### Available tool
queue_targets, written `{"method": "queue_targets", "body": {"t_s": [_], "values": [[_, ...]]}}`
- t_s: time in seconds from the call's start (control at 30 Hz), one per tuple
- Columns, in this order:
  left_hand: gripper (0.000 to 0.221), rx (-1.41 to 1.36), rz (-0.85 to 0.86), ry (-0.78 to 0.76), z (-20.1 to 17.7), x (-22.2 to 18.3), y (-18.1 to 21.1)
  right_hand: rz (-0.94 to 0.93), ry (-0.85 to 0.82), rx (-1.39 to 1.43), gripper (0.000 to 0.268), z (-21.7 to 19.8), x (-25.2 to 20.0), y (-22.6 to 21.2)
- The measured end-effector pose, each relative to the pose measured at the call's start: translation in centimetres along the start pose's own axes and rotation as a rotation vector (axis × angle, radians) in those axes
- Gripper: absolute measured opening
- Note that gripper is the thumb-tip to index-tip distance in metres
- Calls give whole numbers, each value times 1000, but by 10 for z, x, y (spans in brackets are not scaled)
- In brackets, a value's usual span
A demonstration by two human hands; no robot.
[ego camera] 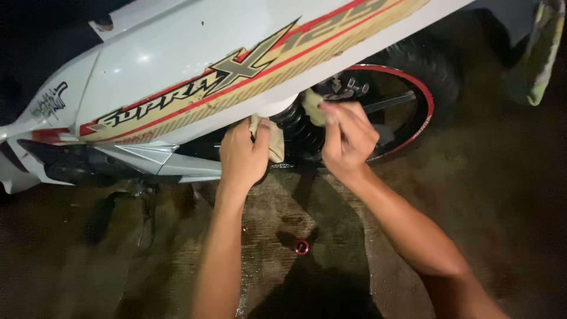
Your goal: The person cleans the lower side panels and rear suspension of a white motorcycle using a yellow cloth and a red spray bottle. They repeatedly apply the cleaning solution and wipe the surfaces, focusing on the area around the foot pegs and the rear shock absorber.
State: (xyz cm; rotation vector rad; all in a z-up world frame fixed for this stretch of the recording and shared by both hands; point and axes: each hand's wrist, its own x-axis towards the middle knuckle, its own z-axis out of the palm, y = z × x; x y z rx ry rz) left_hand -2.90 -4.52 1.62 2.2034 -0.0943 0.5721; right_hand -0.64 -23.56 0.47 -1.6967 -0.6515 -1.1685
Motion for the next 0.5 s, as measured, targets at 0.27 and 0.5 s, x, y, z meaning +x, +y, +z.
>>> {"method": "queue_targets", "body": {"t_s": [0.27,0.5], "values": [[18,-124,255,-2,-1,-18,4,135,-180,77,14,6,10,22],[15,-93,429,-4,-5,-31,24,468,-311,100,15,32,15,55]]}}
